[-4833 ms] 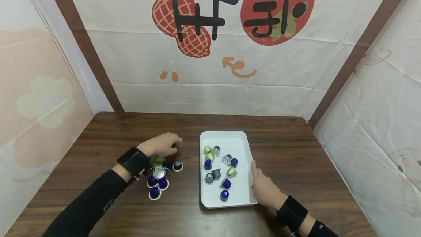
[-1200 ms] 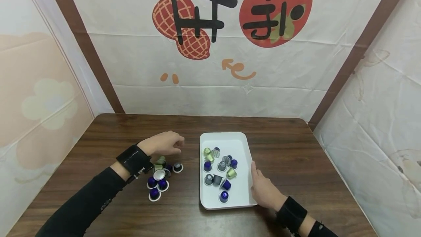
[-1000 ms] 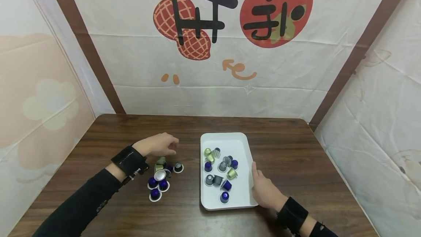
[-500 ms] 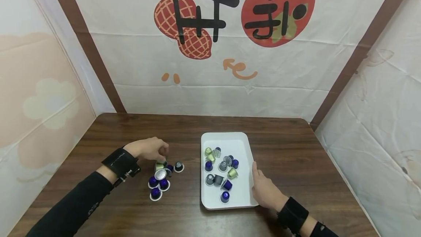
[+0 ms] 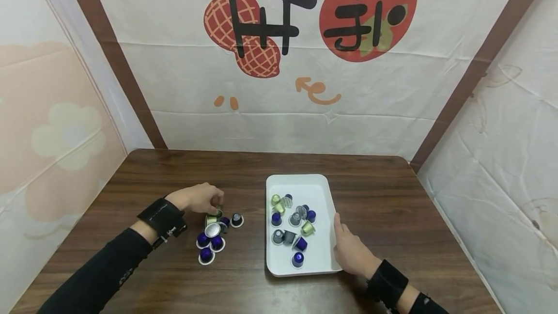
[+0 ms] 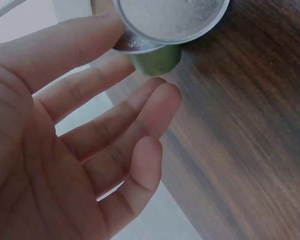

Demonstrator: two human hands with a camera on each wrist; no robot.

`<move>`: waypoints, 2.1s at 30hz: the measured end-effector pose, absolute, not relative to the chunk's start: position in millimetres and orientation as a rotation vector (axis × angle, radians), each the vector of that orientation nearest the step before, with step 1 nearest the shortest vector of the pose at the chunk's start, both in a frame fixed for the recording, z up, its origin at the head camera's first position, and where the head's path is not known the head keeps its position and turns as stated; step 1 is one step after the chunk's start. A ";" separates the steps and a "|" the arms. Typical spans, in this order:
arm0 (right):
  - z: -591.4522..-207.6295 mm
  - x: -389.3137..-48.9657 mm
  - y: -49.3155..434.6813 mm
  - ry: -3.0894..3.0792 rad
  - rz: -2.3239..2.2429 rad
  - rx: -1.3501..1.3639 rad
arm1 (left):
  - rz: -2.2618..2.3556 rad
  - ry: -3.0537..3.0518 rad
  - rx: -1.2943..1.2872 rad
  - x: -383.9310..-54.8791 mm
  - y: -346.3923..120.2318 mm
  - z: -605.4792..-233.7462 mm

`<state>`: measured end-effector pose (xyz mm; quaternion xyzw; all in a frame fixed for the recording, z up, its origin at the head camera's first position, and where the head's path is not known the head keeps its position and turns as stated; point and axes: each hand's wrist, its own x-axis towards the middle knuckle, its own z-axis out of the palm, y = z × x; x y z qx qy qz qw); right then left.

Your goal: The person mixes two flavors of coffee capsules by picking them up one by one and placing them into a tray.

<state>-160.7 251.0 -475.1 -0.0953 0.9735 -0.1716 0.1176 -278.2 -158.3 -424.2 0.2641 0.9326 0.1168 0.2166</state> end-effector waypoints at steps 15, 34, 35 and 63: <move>-476.3 -159.3 251.2 2.872 -0.516 -0.292 | 0.354 2.605 0.718 -281.4 -158.1 -434.9; -478.2 -157.1 251.0 2.931 -0.486 -0.387 | 0.492 2.654 0.740 -281.7 -159.9 -431.5; -478.6 -157.0 251.1 2.933 -0.480 -0.394 | 0.502 2.657 0.749 -280.8 -159.0 -429.6; -473.1 -158.4 249.4 2.889 -0.463 -0.348 | 0.517 2.687 0.856 -267.6 -107.9 -406.7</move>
